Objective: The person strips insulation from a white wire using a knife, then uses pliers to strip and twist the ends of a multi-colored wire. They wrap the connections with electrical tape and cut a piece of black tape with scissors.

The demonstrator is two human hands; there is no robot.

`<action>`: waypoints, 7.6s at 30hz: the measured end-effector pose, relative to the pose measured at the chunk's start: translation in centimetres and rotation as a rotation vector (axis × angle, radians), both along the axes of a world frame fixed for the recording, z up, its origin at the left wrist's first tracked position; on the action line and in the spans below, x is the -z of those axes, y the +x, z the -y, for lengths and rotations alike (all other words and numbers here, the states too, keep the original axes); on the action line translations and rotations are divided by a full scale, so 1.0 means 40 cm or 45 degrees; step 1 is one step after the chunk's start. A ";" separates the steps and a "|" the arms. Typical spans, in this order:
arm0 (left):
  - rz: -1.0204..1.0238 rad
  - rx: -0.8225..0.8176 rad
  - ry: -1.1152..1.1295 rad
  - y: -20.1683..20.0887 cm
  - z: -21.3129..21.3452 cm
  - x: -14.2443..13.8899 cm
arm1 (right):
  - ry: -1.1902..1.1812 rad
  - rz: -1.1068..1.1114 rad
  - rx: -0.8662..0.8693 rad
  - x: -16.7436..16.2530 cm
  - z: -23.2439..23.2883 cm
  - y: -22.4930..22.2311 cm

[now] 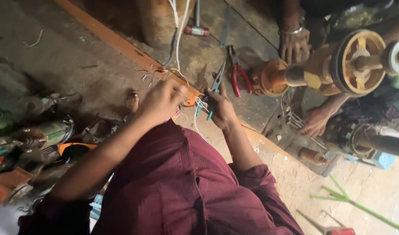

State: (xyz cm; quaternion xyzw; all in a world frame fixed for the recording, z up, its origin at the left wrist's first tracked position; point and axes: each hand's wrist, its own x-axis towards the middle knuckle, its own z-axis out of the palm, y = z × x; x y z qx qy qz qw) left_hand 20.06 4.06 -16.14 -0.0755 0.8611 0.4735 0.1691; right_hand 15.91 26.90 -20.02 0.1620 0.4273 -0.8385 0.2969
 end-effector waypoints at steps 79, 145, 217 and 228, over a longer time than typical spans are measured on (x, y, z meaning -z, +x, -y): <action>-1.514 0.543 -1.041 0.021 0.125 -0.186 | 1.309 -1.290 -1.065 -0.244 0.020 -0.006; -1.346 0.397 -0.532 0.039 0.165 -0.015 | 1.025 -0.981 -0.032 -0.271 0.288 0.034; -1.136 0.230 0.367 -0.040 0.413 -0.184 | 0.449 -0.500 -0.003 -0.344 0.320 0.003; -1.181 -0.097 -0.424 -0.702 0.515 0.082 | 0.982 -0.059 0.150 -0.215 0.217 0.162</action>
